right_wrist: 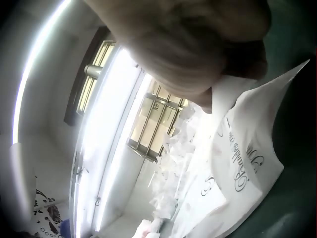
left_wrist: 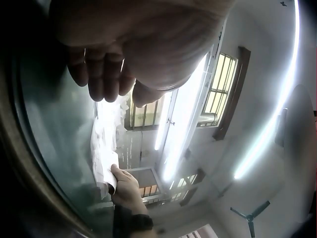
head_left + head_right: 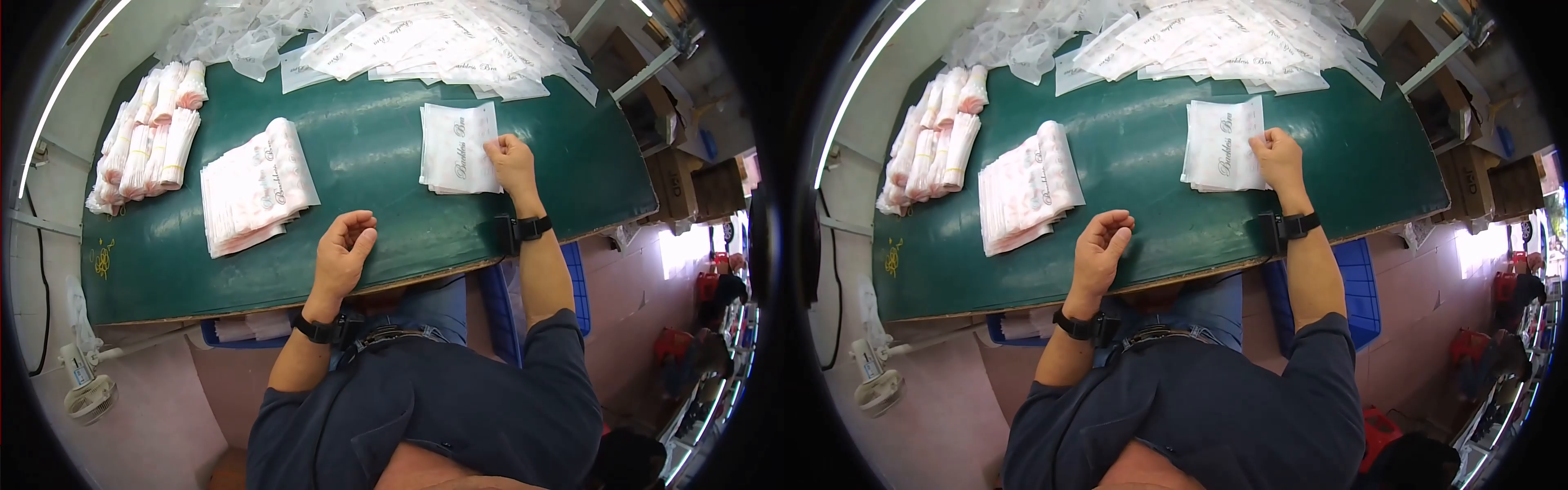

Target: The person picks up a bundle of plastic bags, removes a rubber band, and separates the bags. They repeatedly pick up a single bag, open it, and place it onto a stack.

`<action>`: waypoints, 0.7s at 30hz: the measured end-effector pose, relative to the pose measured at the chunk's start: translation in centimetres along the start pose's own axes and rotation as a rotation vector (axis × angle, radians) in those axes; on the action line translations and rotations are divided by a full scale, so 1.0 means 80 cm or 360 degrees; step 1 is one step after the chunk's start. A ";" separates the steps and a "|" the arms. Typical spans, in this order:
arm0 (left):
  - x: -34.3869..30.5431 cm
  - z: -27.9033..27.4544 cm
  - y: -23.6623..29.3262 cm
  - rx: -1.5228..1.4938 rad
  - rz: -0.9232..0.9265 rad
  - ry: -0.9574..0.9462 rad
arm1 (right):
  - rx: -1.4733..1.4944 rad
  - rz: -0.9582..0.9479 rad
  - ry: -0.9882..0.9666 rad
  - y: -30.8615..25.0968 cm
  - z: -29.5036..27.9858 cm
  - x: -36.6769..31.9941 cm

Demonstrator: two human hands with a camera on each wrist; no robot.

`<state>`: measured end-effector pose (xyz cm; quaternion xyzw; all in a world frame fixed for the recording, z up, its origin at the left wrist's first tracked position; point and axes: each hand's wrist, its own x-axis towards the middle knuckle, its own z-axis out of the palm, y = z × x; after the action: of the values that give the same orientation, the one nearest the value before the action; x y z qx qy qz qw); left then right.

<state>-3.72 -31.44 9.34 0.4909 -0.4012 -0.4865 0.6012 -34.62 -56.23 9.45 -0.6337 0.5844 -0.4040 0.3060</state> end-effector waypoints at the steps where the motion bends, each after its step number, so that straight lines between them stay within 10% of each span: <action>1: -0.003 -0.001 -0.003 0.0057 -0.0025 0.0006 | -0.0200 -0.0056 0.0006 -0.004 0.000 -0.004; 8: -0.012 -0.004 -0.012 0.0216 0.0012 -0.0043 | -0.0824 -0.0052 0.0033 -0.024 0.000 -0.011; 12: -0.013 -0.002 -0.008 0.0329 0.0071 -0.0029 | -0.1119 -0.0914 0.0340 -0.048 0.011 -0.023; 15: -0.016 0.003 -0.006 0.0379 0.0074 -0.0026 | -0.0997 -0.1206 -0.0079 -0.076 0.039 -0.038; 21: -0.024 -0.005 -0.008 0.0394 0.0092 -0.0032 | -0.1266 -0.0776 -0.0572 -0.059 0.048 -0.032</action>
<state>-3.83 -29.50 8.60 0.5448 -0.4782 -0.4206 0.5456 -28.89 -53.40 11.27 -0.8792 0.4660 -0.0939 0.0331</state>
